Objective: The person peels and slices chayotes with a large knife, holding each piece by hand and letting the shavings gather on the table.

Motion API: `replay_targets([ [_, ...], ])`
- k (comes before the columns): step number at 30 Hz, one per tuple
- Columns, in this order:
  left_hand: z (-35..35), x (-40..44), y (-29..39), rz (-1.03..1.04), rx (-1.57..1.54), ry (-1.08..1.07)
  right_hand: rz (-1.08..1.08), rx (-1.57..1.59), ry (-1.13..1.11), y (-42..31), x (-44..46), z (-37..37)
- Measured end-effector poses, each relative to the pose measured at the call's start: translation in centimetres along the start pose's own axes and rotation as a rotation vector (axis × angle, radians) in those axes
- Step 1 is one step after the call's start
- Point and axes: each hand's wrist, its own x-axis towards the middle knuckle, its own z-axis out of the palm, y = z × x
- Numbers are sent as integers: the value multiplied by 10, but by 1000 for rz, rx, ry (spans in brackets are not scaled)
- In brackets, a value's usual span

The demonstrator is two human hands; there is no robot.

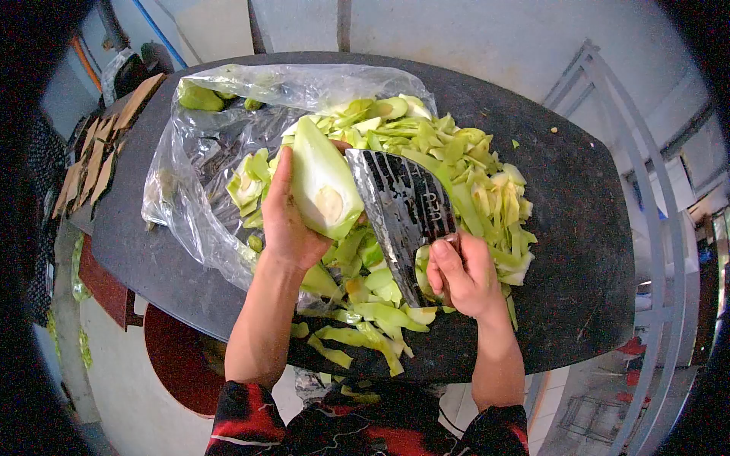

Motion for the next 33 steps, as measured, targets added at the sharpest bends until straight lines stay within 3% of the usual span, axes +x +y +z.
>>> replay_targets([
  [29,12,-7,-38,-18,-21,181,19,206,-52,5,5,20],
  [33,12,-10,-36,-113,-8,170,8,148,-70,2,3,14],
])
